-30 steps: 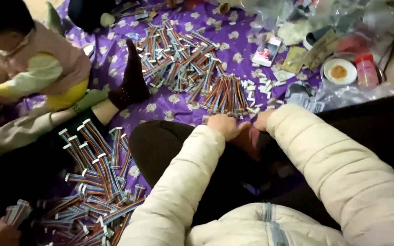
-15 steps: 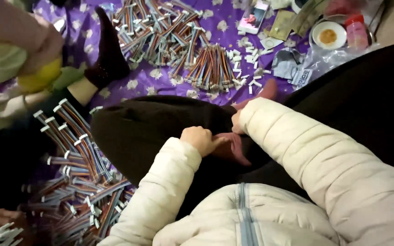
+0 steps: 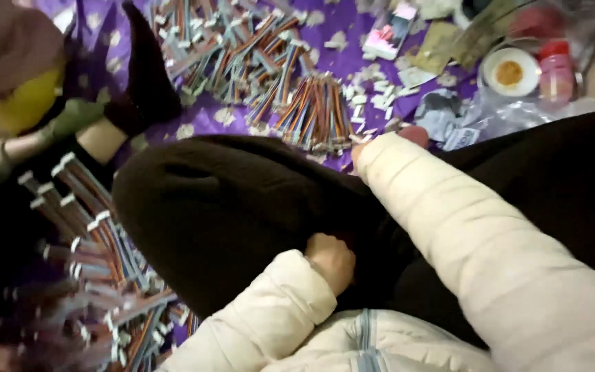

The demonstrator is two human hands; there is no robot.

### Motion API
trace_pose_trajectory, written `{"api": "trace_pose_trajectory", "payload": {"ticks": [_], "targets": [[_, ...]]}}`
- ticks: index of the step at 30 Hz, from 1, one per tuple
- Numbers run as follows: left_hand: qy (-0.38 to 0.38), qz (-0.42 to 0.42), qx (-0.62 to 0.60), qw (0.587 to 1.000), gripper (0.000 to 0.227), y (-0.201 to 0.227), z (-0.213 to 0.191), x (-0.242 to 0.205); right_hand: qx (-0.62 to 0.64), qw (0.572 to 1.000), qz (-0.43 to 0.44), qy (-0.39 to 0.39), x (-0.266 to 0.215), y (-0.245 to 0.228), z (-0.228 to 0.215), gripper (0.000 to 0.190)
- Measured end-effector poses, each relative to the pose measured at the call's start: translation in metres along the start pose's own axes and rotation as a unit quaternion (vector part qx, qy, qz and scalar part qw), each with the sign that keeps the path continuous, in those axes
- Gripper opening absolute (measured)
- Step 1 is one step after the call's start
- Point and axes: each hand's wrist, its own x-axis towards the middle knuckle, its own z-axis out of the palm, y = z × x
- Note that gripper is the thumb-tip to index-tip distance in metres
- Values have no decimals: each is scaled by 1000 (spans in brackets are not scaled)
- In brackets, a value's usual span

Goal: Assembling electronic ribbon cables by manually attaching white plastic connectors to the ends of the wires.

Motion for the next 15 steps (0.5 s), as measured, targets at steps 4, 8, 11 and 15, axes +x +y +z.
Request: {"api": "trace_pose_trajectory", "payload": {"ticks": [4,8,11,15], "targets": [[-5,12,-23,1000,29,-4,-17,-17,39,996,-45,-66,25,-34,-7,67],[50,3,-47,998,24,-5,1,-5,75,989,-61,-110,46,-34,-45,54],[33,12,-53,998,24,-15,-1,-1,102,983,-57,-143,42,-23,-86,45],[54,16,-50,997,26,-17,2,0,153,968,-50,-192,19,-11,-130,33]]}}
